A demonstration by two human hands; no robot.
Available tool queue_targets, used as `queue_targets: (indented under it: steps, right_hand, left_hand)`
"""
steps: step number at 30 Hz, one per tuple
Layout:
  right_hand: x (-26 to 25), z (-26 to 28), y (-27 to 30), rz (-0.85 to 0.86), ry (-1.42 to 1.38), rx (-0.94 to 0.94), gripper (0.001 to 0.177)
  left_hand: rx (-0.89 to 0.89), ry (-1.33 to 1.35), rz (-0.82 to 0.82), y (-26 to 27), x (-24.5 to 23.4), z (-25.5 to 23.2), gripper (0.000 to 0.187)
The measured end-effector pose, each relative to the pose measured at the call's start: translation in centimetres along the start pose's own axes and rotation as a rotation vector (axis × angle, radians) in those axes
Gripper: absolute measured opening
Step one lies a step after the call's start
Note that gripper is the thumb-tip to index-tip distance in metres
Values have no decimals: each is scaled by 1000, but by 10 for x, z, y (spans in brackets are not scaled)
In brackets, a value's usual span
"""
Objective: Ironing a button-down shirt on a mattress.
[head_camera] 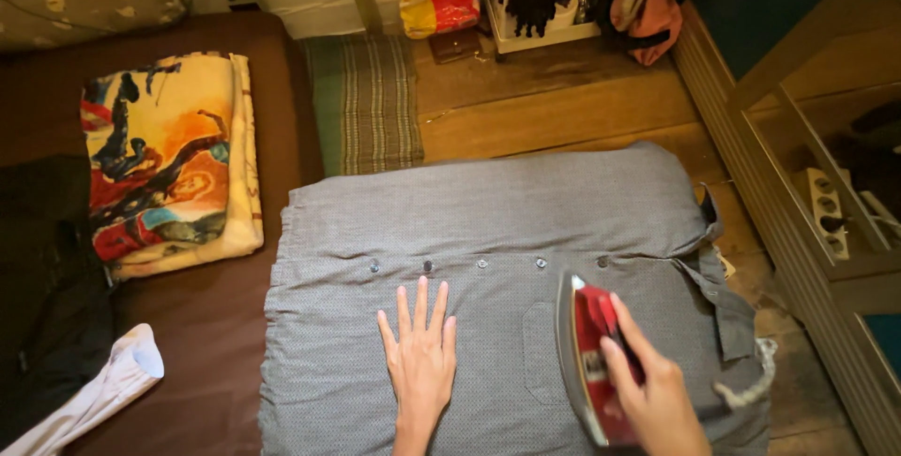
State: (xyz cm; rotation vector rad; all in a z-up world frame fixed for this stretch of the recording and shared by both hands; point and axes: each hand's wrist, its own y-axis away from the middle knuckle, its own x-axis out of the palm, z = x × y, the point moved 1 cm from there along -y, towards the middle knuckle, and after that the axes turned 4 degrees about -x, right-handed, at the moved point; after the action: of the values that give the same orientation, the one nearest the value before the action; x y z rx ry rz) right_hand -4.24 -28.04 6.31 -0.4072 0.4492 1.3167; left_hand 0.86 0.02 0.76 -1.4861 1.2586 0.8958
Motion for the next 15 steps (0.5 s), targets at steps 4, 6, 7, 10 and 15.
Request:
queue_targets:
  steps: [4,6,7,10,15]
  right_hand:
    - [2,-43,24,2,94,-153,61]
    - [2,-44,21,5,120,-188,61]
    - [3,-27,13,8,121,-186,61]
    - [4,14,-12,5,82,-52,58]
    - [6,27,-45,24,-66,198,61]
  left_hand:
    - [-6,12,-15,-2,0,0,54]
    - [-4,18,-15,0,0,1,53]
    - [-7,18,-12,0,0,1,53]
    - [-3,7,-2,0,-2,0,53]
    - [9,7,-11,0,-3,0,53]
